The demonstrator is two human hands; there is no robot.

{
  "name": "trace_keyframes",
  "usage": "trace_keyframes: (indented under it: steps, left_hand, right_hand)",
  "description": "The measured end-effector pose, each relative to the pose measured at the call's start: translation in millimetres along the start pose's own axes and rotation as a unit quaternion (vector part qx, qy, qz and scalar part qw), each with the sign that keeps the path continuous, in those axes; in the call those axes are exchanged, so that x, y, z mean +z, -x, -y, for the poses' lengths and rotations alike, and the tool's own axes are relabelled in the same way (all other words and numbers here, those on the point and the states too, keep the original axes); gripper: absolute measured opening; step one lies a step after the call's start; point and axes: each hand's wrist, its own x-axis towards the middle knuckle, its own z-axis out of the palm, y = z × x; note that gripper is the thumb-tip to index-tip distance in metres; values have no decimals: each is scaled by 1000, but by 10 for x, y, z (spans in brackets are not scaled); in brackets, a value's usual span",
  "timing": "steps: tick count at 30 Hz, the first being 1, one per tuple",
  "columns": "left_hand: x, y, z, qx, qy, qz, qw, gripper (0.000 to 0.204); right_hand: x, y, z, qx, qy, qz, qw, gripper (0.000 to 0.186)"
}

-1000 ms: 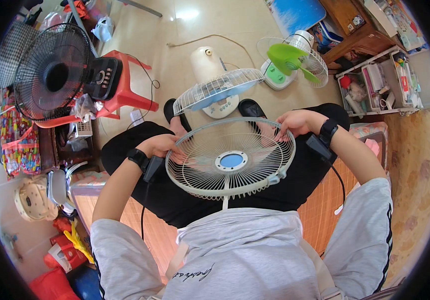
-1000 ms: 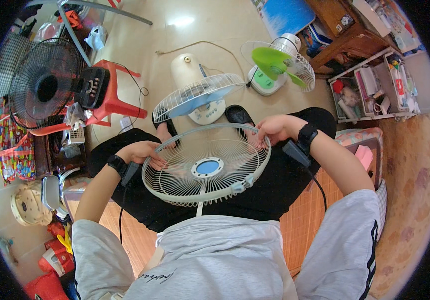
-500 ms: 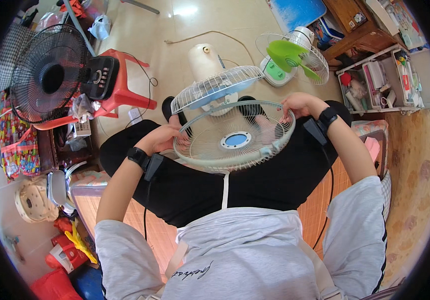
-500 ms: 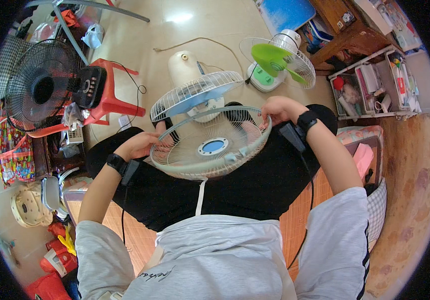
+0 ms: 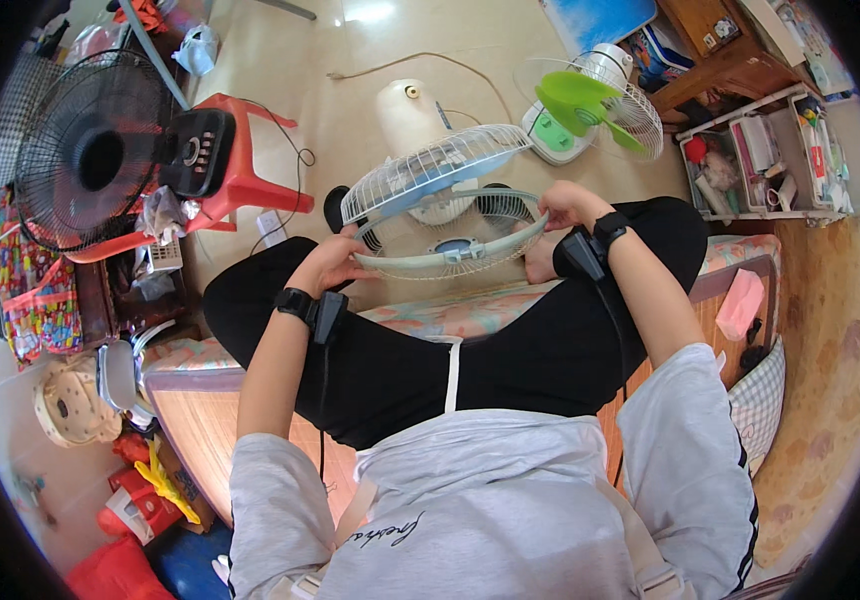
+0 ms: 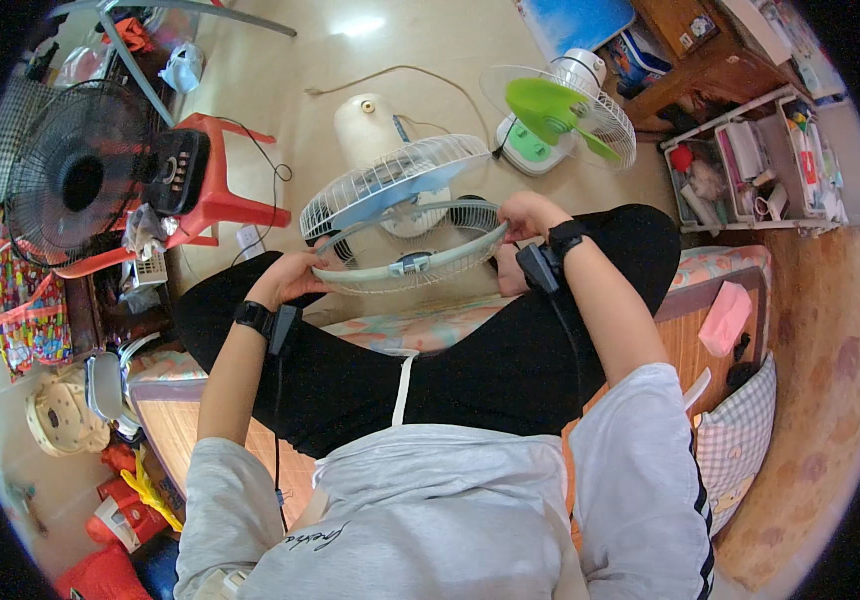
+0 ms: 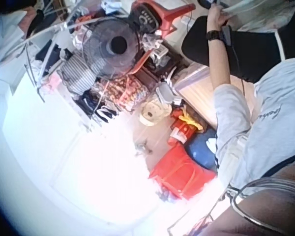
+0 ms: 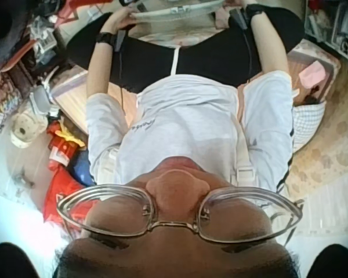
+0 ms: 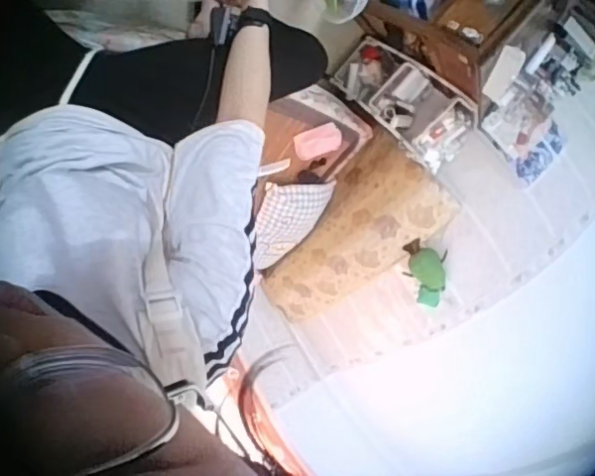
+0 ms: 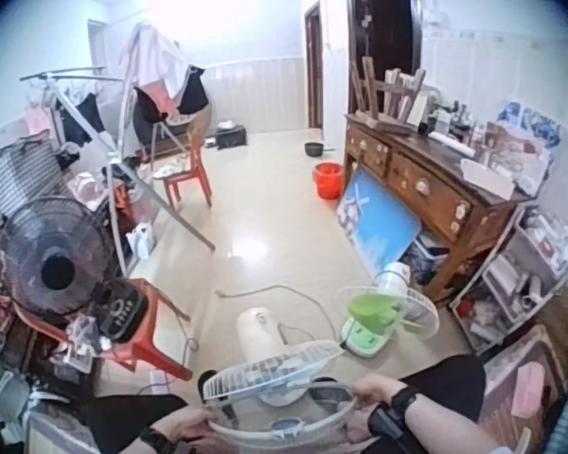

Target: Replacing or repairing the fan grille and small components.

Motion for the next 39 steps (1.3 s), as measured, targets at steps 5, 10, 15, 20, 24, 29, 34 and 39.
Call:
trace_keyframes:
  steps: [5,10,15,20,24,29,34,39]
  left_hand:
    - [-95,-166,-5,6,39,-71,997,64]
    - [36,-157,-78,30,11,-101,994,19]
    - [137,-88,-114,1,35,-121,992,14]
    - [167,-3,-126,19,30,-112,993,12]
    - [152,12,-115,14,23,-90,996,12]
    - [159,13,-106,-12,18,-87,996,15]
    - [42,-66,-72,-15,19,-64,998,46]
    - [57,-30,-94,-16,-10,-54,998,50]
  right_hand:
    - [33,-141,-18,-39,-50,-18,998,11]
    - [10,-158,-25,-34,-33,-26,999,11]
    - [23,-15,44,-70,-62,-53,994,12]
    - [-48,0,132,-70,-95,-23,993,16]
    - [-49,14,158,-69,-124,-33,989,19]
    - [-56,16,187,-46,-88,-34,994,20]
    - [-44,40,192,-40,-85,-49,994,20]
    - [-32,92,221,-33,-84,-41,995,22]
